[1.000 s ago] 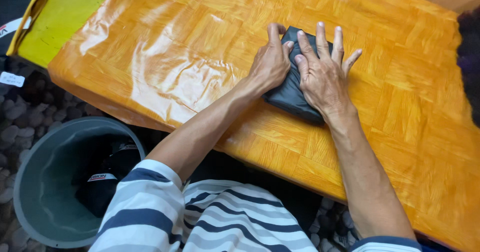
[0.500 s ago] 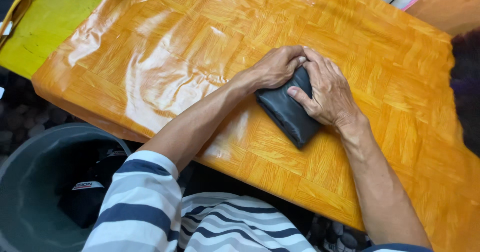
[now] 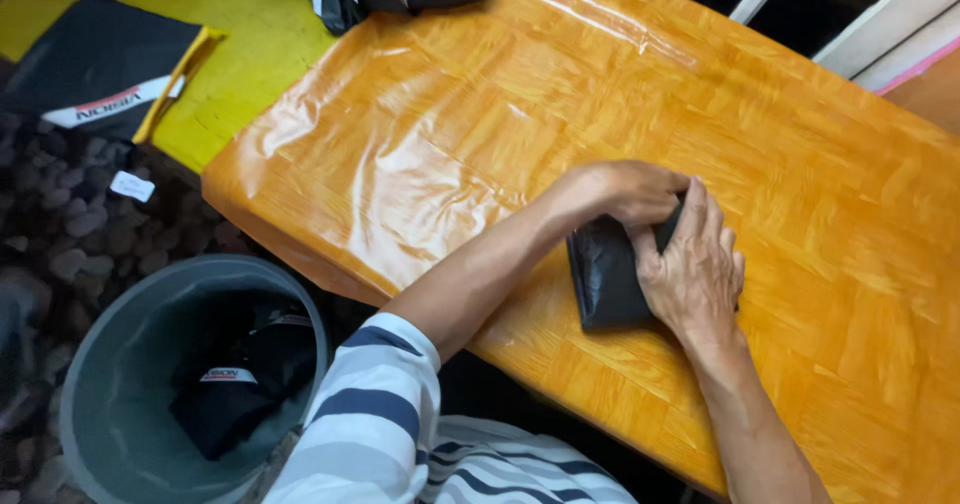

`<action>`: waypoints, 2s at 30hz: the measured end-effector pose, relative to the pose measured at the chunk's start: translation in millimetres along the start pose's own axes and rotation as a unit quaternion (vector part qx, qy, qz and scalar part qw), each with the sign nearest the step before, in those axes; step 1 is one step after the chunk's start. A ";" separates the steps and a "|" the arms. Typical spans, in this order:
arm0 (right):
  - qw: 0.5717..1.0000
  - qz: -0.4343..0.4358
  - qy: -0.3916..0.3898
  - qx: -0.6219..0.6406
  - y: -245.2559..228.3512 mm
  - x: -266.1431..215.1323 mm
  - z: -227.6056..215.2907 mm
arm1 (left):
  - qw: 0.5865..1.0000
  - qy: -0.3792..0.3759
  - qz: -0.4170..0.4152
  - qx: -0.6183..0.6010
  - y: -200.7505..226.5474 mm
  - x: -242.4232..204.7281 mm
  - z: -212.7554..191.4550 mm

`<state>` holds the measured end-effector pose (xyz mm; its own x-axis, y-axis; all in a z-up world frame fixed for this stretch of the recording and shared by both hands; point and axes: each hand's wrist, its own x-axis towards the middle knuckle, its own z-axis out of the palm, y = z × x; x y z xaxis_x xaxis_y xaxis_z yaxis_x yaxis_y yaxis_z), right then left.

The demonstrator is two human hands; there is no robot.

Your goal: The person folds a black garment on a table, smoothing the fabric and folding the sides inward before rolling it into a compact rectangular shape.

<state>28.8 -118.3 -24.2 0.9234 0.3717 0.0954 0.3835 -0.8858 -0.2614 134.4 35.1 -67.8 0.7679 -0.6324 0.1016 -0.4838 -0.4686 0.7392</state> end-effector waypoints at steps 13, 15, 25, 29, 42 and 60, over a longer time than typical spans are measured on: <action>0.987 0.097 -0.104 0.072 2.9 23.5 7.7 | 0.997 0.045 -0.060 -0.005 10.9 -34.7 -2.7; 0.978 0.113 -0.148 0.091 5.2 29.7 -12.3 | 0.996 0.032 -0.079 0.025 13.8 -35.1 -4.5; 0.968 -0.245 -0.051 0.007 -99.7 143.0 -99.6 | 0.989 0.013 -0.145 -0.019 70.4 -62.9 -40.3; 0.858 -0.509 0.044 0.050 -175.0 247.2 -59.1 | 0.991 0.010 -0.133 -0.027 58.4 -57.1 -34.8; 0.894 -0.441 0.077 0.016 -358.3 345.9 15.0 | 0.985 0.154 -0.075 0.038 -45.2 -25.8 38.2; 0.936 -0.256 -0.210 -0.119 -125.7 149.0 0.3 | 0.988 0.051 -0.127 0.065 -27.5 -59.8 -19.1</action>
<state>118.2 48.4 22.6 0.5509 0.7960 -0.2507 0.8123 -0.5804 -0.0579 109.8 97.6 -81.5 0.9068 -0.4215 -0.0050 -0.3141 -0.6834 0.6590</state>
